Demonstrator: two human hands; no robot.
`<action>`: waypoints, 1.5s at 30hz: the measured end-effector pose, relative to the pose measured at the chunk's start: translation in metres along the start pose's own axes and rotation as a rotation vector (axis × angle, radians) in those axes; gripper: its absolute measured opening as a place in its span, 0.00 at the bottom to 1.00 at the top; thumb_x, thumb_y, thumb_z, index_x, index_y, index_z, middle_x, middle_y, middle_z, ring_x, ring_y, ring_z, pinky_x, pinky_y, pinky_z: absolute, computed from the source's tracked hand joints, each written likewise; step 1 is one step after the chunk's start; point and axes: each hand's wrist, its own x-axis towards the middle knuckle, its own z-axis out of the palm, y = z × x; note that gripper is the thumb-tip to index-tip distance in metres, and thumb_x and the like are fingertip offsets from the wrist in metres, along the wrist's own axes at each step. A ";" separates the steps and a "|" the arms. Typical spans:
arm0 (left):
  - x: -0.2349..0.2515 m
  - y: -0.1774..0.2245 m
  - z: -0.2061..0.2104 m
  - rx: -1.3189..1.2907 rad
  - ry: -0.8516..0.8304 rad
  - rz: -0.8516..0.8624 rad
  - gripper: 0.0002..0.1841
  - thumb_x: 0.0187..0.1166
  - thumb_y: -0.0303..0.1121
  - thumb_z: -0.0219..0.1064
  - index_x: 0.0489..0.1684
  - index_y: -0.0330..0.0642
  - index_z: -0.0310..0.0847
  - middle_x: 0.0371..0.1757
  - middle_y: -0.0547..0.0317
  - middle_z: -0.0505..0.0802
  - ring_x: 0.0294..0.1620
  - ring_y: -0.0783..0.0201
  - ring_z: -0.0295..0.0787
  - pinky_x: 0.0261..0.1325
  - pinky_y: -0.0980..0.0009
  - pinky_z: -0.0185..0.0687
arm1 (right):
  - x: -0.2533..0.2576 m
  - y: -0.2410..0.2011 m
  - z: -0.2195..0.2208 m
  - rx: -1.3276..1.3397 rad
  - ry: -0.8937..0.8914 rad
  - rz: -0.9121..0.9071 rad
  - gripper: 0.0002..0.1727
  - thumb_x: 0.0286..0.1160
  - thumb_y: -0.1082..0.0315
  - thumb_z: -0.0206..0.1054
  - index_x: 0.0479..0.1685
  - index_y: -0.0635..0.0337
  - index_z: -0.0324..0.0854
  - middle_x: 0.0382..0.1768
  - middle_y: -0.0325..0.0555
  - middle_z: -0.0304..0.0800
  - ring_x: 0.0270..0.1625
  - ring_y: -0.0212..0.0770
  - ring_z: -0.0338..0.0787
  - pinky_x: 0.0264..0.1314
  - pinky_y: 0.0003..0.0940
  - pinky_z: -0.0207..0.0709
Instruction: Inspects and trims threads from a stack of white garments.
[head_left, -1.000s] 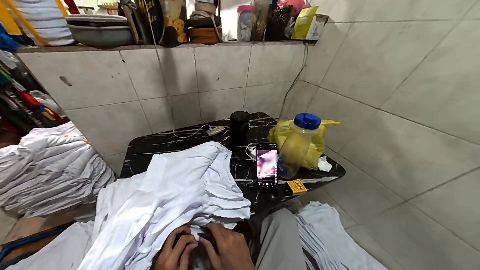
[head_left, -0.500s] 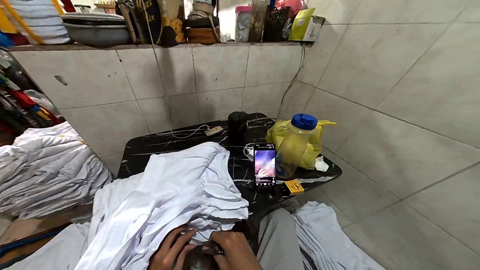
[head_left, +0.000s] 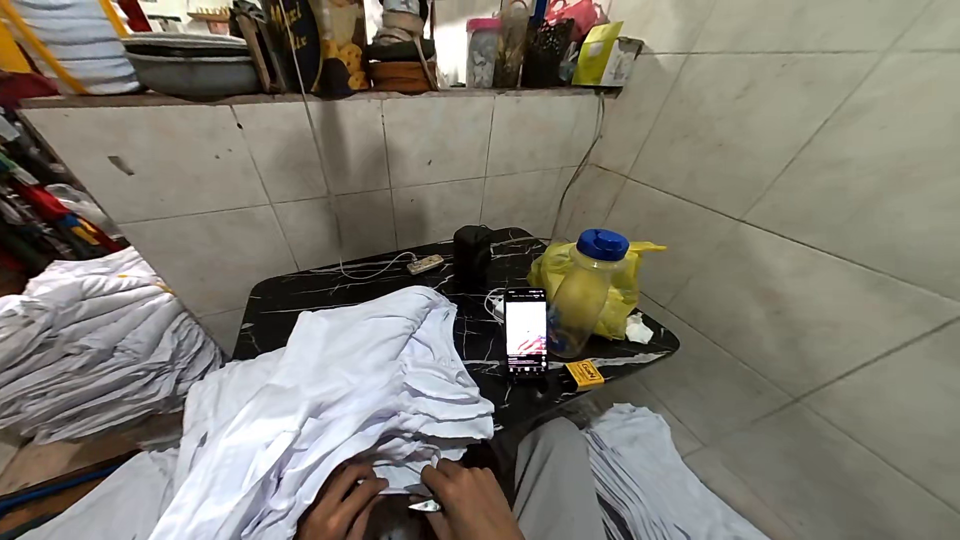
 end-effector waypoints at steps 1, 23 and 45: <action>0.000 0.000 0.000 0.002 0.000 -0.001 0.08 0.80 0.27 0.68 0.45 0.39 0.94 0.48 0.45 0.94 0.53 0.56 0.92 0.64 0.67 0.85 | 0.000 0.000 0.000 0.006 -0.003 -0.015 0.11 0.73 0.63 0.71 0.47 0.60 0.88 0.36 0.57 0.90 0.33 0.58 0.92 0.32 0.57 0.82; -0.009 0.002 -0.003 -0.012 -0.012 -0.043 0.07 0.77 0.27 0.70 0.43 0.37 0.96 0.37 0.45 0.94 0.43 0.52 0.93 0.55 0.62 0.87 | 0.000 0.006 0.003 0.010 0.035 -0.086 0.10 0.69 0.64 0.74 0.43 0.60 0.88 0.42 0.58 0.88 0.29 0.56 0.90 0.28 0.54 0.83; -0.019 0.005 0.002 0.035 -0.028 -0.035 0.09 0.78 0.26 0.68 0.45 0.40 0.96 0.39 0.47 0.95 0.45 0.50 0.92 0.55 0.58 0.87 | -0.009 -0.010 0.018 0.499 0.284 0.322 0.13 0.74 0.69 0.68 0.51 0.66 0.90 0.37 0.55 0.95 0.41 0.51 0.95 0.49 0.53 0.86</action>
